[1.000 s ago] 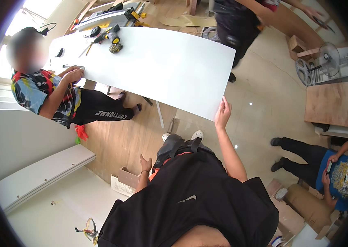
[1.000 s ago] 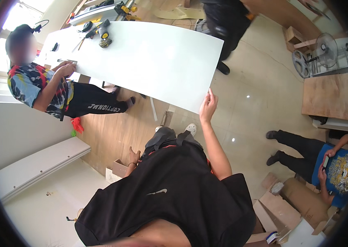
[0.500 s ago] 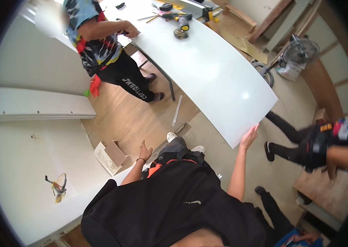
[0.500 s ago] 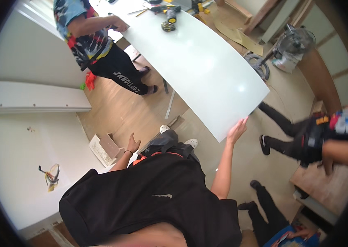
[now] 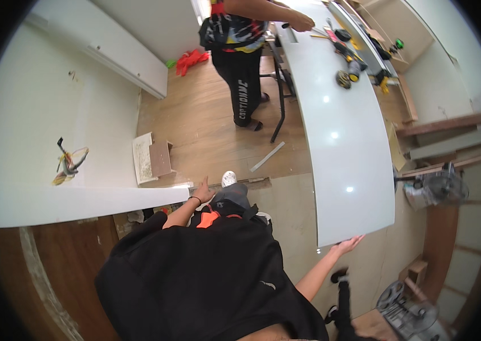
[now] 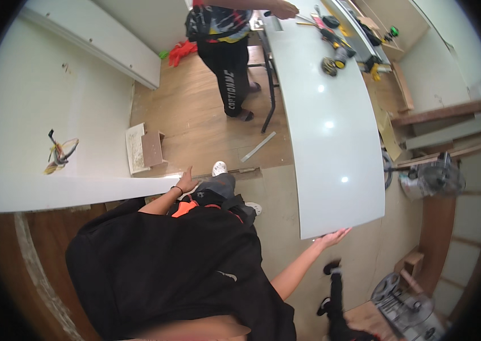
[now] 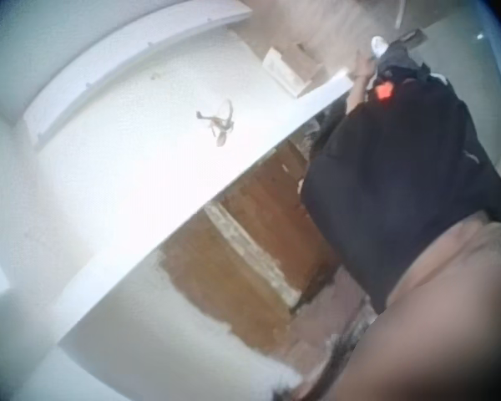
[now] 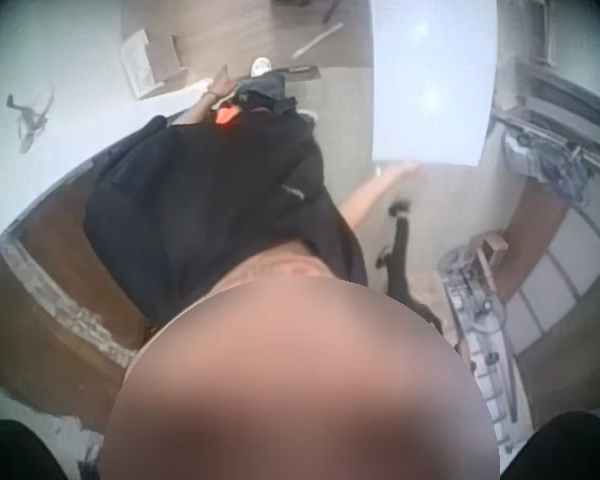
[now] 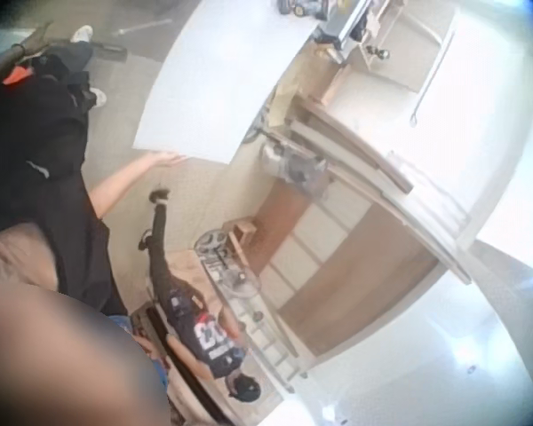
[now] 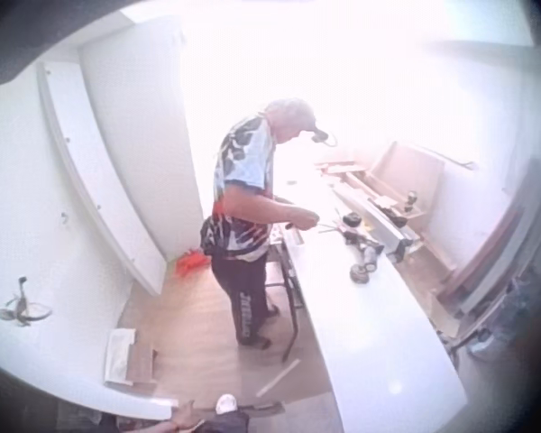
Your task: The person assembles a white cabinet by positioning panels, using a utility knife to trim edges, and aligning components. Another person assists by hammering parts into place. The person also uses a drill to secure joints.
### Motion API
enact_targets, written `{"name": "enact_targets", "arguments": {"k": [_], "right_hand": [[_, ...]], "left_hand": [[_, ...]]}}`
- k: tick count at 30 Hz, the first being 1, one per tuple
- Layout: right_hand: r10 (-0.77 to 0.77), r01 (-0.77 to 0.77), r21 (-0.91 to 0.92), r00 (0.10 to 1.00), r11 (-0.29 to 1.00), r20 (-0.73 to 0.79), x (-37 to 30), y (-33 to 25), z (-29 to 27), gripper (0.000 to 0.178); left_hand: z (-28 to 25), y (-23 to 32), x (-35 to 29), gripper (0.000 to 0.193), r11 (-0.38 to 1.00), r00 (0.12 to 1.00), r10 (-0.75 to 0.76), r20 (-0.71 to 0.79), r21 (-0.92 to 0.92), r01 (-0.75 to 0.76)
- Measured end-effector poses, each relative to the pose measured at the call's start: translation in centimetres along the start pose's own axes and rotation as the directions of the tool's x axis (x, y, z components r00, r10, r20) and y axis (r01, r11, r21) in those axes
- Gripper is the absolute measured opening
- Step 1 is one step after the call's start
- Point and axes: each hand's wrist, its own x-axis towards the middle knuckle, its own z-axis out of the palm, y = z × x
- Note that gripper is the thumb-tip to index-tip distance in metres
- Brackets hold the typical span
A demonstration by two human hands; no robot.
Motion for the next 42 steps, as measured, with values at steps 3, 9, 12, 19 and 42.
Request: {"name": "enact_targets", "arguments": {"k": [3,9,12,19,42], "right_hand": [[0.337,-0.35,0.312,0.937,0.884,0.096,0.1,-0.7,-0.4,0.066],[0.528,-0.361,0.5,0.813,0.787,-0.244,-4.4,6.6,-7.2,0.075],[0.545,-0.762,-0.139,0.565,0.633,-0.619,-11.1,12.9,-7.3,0.045],[0.691,-0.736,-0.428,0.662,0.525,-0.291,-22.1,14.1,12.7,0.042],[0.633,-0.287,-0.82,0.765,0.495,0.114,-35.3,18.3,61.8,0.036]], "left_hand": [[-1.4,-1.5,1.6,0.101,0.998,0.998,-0.06,0.017,0.0,0.06],[-6.3,-5.9,7.3,0.092,0.994,0.986,0.002,-0.168,-0.108,-0.021],[-10.6,-9.4,11.5,0.074,0.988,0.992,-0.04,-0.124,-0.15,0.021],[-22.9,-16.6,23.3,0.043,0.931,0.943,-0.294,-0.154,-0.269,0.246],[-53.1,-13.7,54.3,0.037,0.905,0.991,0.015,-0.136,-0.418,-0.071]]}}
